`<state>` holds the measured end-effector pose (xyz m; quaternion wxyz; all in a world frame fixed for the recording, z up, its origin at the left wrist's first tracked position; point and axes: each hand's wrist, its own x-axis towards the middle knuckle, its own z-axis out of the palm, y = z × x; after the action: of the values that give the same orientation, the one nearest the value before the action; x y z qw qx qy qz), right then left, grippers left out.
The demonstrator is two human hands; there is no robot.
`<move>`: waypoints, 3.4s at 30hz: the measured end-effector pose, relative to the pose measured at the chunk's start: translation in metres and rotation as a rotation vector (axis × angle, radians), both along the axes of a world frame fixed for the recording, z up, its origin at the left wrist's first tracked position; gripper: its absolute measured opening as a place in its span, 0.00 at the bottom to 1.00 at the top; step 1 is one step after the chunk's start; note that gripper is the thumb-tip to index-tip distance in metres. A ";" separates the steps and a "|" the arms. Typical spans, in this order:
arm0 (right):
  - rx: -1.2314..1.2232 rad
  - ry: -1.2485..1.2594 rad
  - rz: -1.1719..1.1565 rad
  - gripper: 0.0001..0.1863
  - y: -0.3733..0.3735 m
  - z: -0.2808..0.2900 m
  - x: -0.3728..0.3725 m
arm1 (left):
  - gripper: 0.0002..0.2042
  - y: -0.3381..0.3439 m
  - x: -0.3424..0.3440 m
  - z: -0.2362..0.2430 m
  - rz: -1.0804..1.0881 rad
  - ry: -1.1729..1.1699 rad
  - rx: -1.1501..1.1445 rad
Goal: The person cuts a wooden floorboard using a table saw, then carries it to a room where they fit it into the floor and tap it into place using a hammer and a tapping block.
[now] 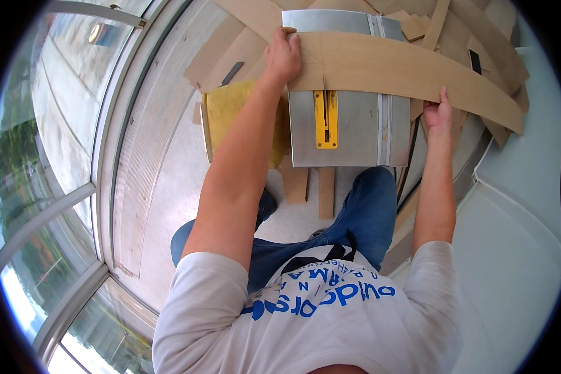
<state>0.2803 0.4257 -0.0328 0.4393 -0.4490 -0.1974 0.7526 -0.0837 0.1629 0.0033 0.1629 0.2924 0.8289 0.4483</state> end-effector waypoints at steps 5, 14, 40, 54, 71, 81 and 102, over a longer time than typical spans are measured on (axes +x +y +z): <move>0.017 0.015 0.021 0.19 -0.002 -0.005 0.008 | 0.17 -0.004 0.006 0.007 -0.005 -0.014 -0.019; 0.019 0.006 0.028 0.20 -0.004 -0.006 0.012 | 0.17 -0.012 0.014 0.013 0.010 -0.018 -0.048; -0.023 0.076 0.014 0.15 0.036 0.001 -0.076 | 0.20 0.038 -0.072 -0.011 -0.073 -0.123 0.202; -0.019 0.065 0.213 0.17 0.039 -0.001 -0.132 | 0.20 -0.025 -0.066 -0.007 0.204 -0.176 0.202; -0.011 0.019 0.223 0.18 0.049 -0.008 -0.103 | 0.20 -0.027 -0.045 -0.023 0.227 -0.115 0.126; -0.014 -0.045 0.208 0.18 0.038 -0.003 -0.096 | 0.18 -0.037 -0.024 -0.005 0.250 -0.195 0.091; 0.020 -0.040 0.267 0.18 0.020 -0.002 -0.061 | 0.17 -0.058 0.013 -0.004 0.253 -0.105 0.031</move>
<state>0.2194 0.4458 -0.0351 0.3355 -0.4291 -0.2716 0.7934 -0.0710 0.1047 -0.0003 0.1437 0.1641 0.8423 0.4928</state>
